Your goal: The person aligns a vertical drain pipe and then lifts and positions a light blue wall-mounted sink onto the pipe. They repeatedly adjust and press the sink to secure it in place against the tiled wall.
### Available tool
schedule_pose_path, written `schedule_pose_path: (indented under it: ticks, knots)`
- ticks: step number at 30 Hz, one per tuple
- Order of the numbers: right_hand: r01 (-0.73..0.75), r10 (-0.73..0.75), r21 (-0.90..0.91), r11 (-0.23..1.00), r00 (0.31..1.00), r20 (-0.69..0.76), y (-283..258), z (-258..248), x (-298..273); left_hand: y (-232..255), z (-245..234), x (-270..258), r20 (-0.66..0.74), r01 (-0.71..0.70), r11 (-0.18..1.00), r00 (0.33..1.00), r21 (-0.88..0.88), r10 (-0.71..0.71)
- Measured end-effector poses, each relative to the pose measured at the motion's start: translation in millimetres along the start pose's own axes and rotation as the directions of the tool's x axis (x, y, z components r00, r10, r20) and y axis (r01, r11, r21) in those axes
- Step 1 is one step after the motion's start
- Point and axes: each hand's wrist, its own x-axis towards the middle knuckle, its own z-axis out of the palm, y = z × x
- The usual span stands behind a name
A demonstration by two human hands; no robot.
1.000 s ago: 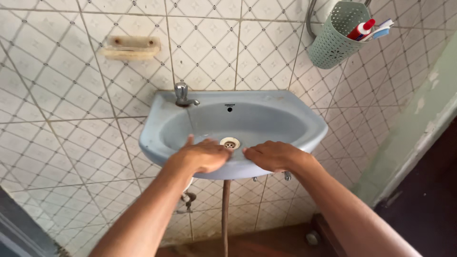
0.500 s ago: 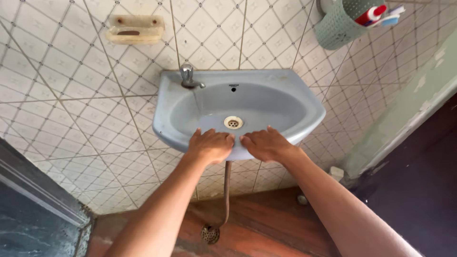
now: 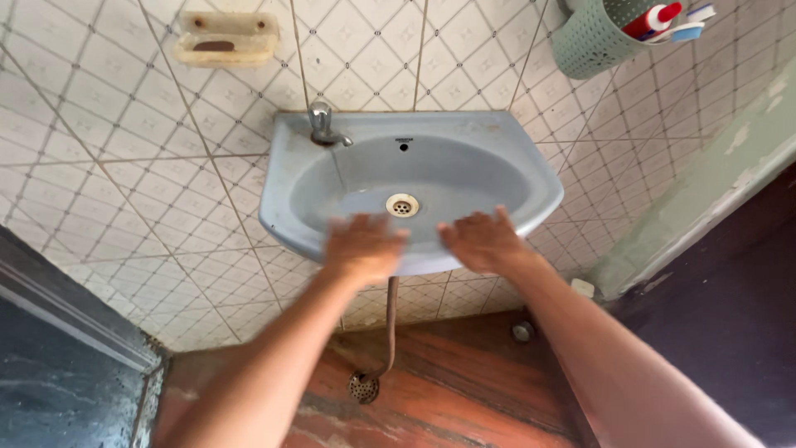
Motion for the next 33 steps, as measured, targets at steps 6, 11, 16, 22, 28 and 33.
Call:
schedule_pose_path:
  ticks: [6, 11, 16, 22, 28, 33]
  knots:
    - [-0.1, 0.099, -0.005, 0.995, 0.994, -0.036, 43.2, 15.0, 21.7, 65.8, 12.2, 40.0, -0.081, -0.114, 0.952, 0.992, -0.283, 0.094]
    - [-0.189, 0.194, 0.068, 0.98, 0.978, -0.078, 105.4, 13.3, 48.7, 104.3, 2.0, 72.7, -0.049, -0.279, 0.914, 0.96, -0.295, 0.277]
    - [-0.248, 0.256, 0.082, 0.965, 0.96, -0.113, 118.0, 16.2, 65.7, 111.0, -2.0, 75.8, -0.12, -0.453, 0.842, 0.891, -0.294, 0.437]
    - [-0.27, 0.277, 0.073, 0.96, 0.954, -0.118, 102.0, 1.6, 43.0, 63.9, -11.1, 49.1, 0.084, -0.459, 0.849, 0.866, -0.263, 0.494]
    - [0.02, -0.024, -0.051, 0.999, 0.997, -0.07, 18.9, 6.2, 15.1, -23.4, -13.3, 12.6, 0.092, -0.195, 0.981, 0.976, -0.017, 0.196]
    - [0.294, -0.278, 0.084, 0.952, 0.947, -0.163, -78.1, 18.7, 16.6, -86.9, -7.0, -5.5, -0.139, 0.104, 0.994, 0.985, -0.029, -0.107]
